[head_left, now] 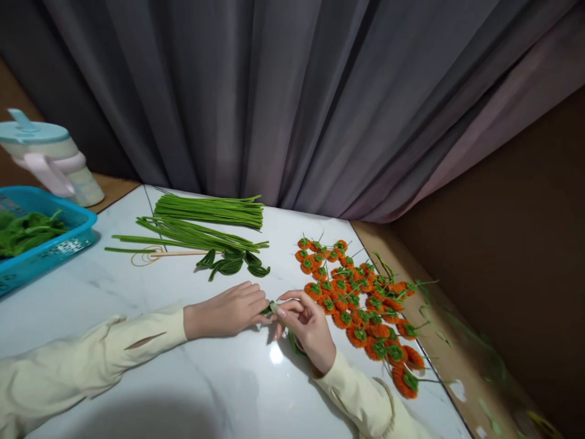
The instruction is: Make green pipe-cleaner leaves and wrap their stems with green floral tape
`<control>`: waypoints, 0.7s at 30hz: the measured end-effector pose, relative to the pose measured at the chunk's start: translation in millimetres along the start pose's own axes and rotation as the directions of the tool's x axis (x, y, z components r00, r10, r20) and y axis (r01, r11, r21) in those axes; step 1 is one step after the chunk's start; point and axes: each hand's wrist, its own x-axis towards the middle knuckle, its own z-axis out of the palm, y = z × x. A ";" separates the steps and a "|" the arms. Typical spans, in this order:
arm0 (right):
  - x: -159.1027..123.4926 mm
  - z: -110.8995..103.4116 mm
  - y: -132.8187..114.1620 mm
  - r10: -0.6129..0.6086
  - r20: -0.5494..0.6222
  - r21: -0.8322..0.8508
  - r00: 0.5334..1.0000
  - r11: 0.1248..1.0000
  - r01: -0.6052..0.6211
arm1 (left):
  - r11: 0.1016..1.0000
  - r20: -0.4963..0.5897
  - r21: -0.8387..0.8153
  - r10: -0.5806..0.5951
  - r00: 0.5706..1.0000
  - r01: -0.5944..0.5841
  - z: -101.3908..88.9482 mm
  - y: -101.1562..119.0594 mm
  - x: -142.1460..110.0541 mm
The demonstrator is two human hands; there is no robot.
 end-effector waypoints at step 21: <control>-1.0 2.2 0.3 0.005 0.051 -0.232 0.999 0.973 0.007 | 0.984 -0.164 -0.104 0.123 0.979 -0.141 -3.7 -1.8 -7.3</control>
